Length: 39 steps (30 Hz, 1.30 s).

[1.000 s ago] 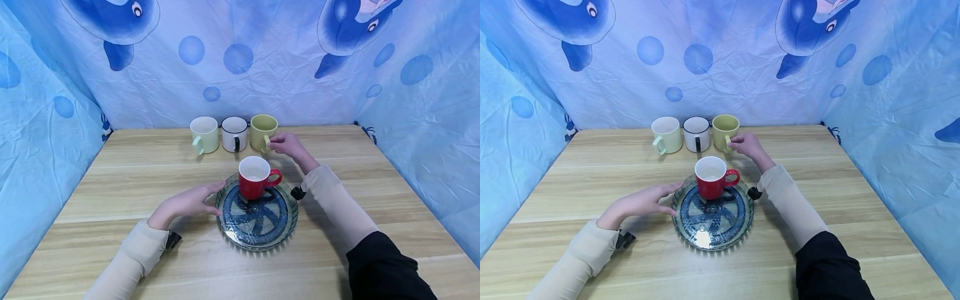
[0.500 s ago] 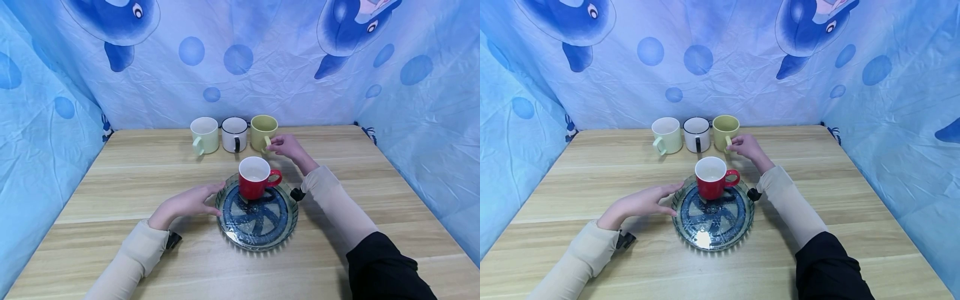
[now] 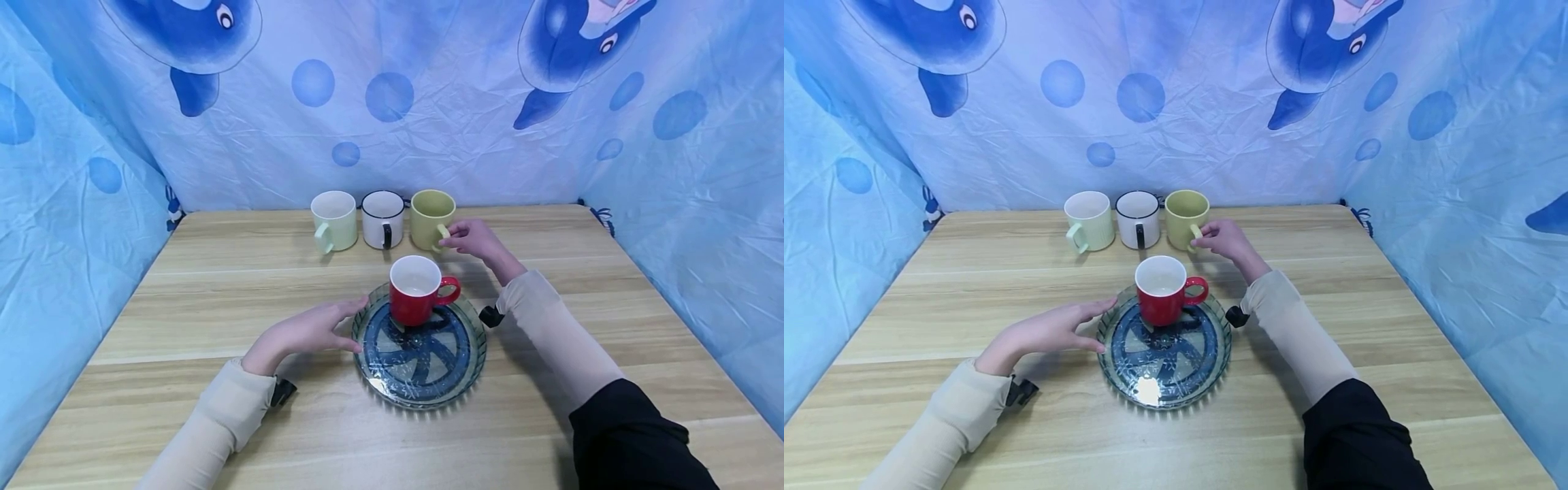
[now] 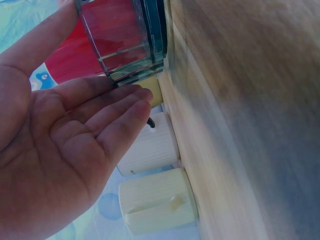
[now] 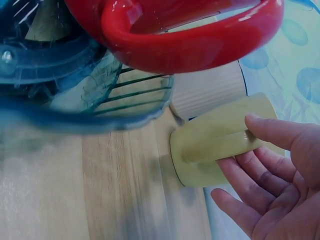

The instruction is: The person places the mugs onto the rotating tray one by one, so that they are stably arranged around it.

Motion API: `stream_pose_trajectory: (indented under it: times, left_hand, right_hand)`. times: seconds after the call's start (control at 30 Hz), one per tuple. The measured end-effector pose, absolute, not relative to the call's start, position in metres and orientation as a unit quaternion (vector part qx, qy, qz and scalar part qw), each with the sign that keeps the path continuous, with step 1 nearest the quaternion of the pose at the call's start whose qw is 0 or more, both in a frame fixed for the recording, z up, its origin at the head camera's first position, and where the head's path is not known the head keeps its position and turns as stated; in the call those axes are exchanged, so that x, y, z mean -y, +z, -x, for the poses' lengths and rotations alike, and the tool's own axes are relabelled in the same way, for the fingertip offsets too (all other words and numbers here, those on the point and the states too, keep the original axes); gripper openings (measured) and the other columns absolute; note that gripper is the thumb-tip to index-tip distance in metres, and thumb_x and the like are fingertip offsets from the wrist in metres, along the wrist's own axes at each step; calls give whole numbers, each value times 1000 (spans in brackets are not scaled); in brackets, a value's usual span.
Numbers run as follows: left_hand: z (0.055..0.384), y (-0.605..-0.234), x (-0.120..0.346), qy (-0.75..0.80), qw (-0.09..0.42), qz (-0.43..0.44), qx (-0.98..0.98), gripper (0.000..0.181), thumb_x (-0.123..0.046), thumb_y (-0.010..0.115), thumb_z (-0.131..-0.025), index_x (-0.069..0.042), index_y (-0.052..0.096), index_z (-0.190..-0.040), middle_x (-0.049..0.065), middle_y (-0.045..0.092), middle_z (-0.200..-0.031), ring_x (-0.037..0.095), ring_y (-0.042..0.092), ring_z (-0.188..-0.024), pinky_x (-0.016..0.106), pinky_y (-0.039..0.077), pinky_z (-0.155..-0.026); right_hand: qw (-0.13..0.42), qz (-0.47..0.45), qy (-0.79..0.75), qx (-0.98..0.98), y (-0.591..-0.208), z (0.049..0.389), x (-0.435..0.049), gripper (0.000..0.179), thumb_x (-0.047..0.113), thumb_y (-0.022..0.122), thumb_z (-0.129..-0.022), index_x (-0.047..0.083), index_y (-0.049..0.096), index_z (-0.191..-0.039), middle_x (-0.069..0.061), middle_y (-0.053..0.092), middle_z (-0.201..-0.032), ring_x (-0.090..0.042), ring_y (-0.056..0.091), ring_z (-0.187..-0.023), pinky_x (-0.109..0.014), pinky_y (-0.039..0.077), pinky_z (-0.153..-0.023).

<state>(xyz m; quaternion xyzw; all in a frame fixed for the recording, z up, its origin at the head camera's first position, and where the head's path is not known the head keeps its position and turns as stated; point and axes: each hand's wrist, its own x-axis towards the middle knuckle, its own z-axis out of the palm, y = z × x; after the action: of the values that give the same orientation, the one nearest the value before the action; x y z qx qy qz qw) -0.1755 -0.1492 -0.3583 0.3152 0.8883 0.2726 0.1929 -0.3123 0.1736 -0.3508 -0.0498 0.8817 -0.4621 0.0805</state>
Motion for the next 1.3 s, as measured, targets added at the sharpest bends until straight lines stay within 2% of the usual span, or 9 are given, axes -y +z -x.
stream_pose_trajectory:
  times: [0.17,0.37,0.47,0.67,0.87,0.97,1.13,1.3]
  left_hand:
    - [176,-358,149,273,190,-319,-887,85,-28,74,-84,5,28,-148,21,26,-157,37,27,-145,50,25,-120]
    - [176,-358,149,272,191,-316,-889,85,-28,74,-84,4,28,-149,20,26,-157,37,27,-145,50,25,-120]
    - [176,-358,149,274,194,-312,-889,86,-28,74,-84,4,28,-149,20,26,-157,36,27,-145,50,25,-120]
    - [176,-359,150,273,194,-308,-891,87,-30,75,-83,3,28,-149,19,27,-157,36,28,-145,50,25,-120]
    - [177,-359,150,272,194,-308,-891,87,-30,75,-84,3,28,-149,19,26,-157,36,28,-145,50,25,-120]
    - [176,-359,150,271,195,-308,-891,87,-30,74,-84,3,28,-149,19,26,-157,36,28,-145,50,25,-120]
    - [176,-359,150,271,196,-308,-891,86,-28,75,-84,3,28,-149,19,26,-157,36,28,-145,50,25,-120]
    - [177,-360,149,272,194,-309,-890,85,-27,75,-84,4,28,-149,20,27,-157,36,28,-145,50,26,-120]
  right_hand:
    - [78,51,-451,-888,-351,311,-178,34,19,74,-85,-3,65,-110,4,66,-85,-5,56,-76,-33,57,-81]
    - [80,45,-436,-895,-349,310,-183,36,22,73,-87,0,65,-115,-6,68,-99,-7,57,-84,-35,56,-87]
    - [75,48,-433,-897,-350,311,-186,36,22,73,-87,0,66,-114,-7,69,-102,-8,56,-85,-29,55,-82]
    - [63,49,-440,-895,-353,312,-193,36,20,73,-87,1,66,-117,-6,68,-99,-6,57,-82,-16,52,-71]
    - [45,50,-451,-890,-355,311,-196,37,14,71,-88,-2,64,-120,-21,68,-112,-4,62,-82,-17,57,-74]
    - [29,47,-445,-894,-355,310,-198,37,12,70,-88,-3,64,-121,-25,67,-116,-2,61,-80,-15,56,-72]
    - [6,39,-437,-899,-358,311,-203,36,12,67,-91,-3,63,-123,-26,67,-117,3,58,-75,-8,51,-65]
    - [-9,32,-427,-904,-361,314,-207,34,14,64,-93,-2,64,-123,-25,67,-117,6,54,-73,-6,47,-64]
